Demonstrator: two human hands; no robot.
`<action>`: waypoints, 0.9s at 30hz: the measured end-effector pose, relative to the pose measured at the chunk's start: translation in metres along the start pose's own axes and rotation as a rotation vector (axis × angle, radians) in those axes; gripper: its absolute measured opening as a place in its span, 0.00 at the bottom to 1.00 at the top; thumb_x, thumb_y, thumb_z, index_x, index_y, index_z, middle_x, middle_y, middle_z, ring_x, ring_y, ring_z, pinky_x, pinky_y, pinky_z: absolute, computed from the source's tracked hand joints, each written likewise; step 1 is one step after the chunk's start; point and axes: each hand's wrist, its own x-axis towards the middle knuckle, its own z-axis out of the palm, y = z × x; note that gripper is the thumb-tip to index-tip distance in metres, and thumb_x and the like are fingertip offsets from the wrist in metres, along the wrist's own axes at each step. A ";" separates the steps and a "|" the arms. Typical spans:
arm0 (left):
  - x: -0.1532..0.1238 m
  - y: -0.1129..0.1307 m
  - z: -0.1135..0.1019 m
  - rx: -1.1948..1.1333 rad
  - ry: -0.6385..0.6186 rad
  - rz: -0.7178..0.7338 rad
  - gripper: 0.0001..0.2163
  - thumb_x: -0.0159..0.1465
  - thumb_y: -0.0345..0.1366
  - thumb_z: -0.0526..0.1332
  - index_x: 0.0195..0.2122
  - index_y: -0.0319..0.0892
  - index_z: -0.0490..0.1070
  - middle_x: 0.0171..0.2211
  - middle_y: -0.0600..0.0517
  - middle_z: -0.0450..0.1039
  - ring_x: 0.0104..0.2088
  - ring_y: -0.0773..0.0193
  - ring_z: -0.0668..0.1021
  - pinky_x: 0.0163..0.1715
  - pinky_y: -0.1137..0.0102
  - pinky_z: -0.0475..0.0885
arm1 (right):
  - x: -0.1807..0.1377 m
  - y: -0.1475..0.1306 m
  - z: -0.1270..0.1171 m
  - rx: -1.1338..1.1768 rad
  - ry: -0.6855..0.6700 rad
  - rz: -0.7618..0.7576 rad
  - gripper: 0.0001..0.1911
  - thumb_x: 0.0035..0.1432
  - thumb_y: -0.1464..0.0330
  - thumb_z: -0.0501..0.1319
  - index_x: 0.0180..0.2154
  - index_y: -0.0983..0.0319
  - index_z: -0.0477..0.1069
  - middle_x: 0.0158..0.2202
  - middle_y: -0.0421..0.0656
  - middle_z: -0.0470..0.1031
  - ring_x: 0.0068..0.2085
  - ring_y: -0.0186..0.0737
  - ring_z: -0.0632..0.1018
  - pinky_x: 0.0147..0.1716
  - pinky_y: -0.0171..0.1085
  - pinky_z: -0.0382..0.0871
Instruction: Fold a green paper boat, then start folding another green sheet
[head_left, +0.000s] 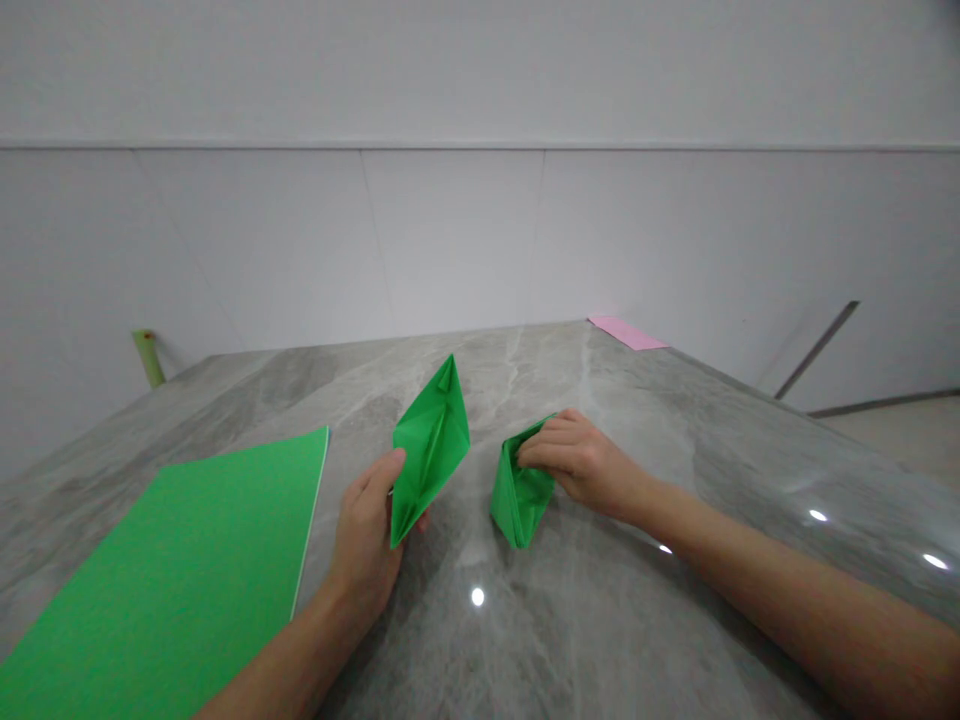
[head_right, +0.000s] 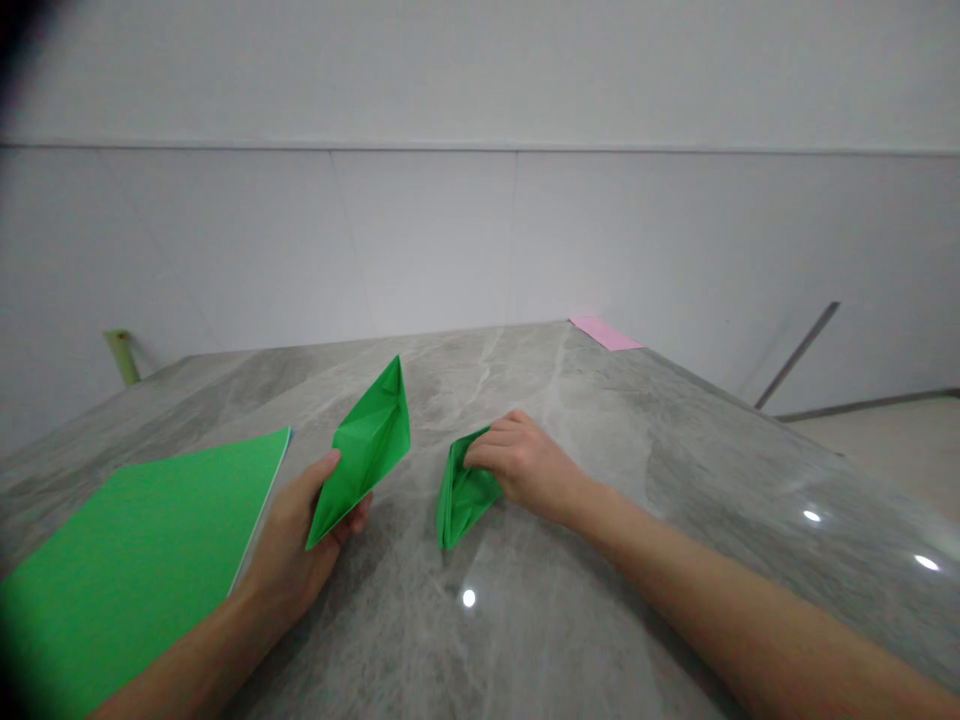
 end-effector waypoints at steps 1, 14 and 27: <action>0.000 0.000 0.001 -0.011 -0.010 -0.005 0.16 0.56 0.48 0.64 0.23 0.41 0.67 0.18 0.56 0.65 0.21 0.65 0.70 0.19 0.71 0.67 | 0.002 -0.006 0.005 0.051 0.025 -0.053 0.12 0.65 0.75 0.52 0.39 0.62 0.75 0.34 0.44 0.80 0.36 0.37 0.78 0.40 0.40 0.63; -0.015 -0.001 0.005 0.255 -0.022 0.305 0.15 0.61 0.44 0.65 0.44 0.44 0.64 0.37 0.54 0.73 0.32 0.66 0.77 0.29 0.72 0.73 | 0.006 -0.059 -0.005 0.219 0.437 0.018 0.12 0.58 0.78 0.59 0.44 0.63 0.72 0.29 0.44 0.76 0.30 0.37 0.74 0.30 0.36 0.69; -0.027 -0.004 0.002 0.726 -0.383 0.760 0.12 0.65 0.34 0.60 0.50 0.46 0.64 0.48 0.48 0.66 0.45 0.60 0.75 0.41 0.64 0.74 | 0.008 -0.080 0.003 0.608 0.254 0.620 0.11 0.59 0.63 0.64 0.40 0.64 0.78 0.23 0.39 0.77 0.22 0.31 0.72 0.22 0.31 0.64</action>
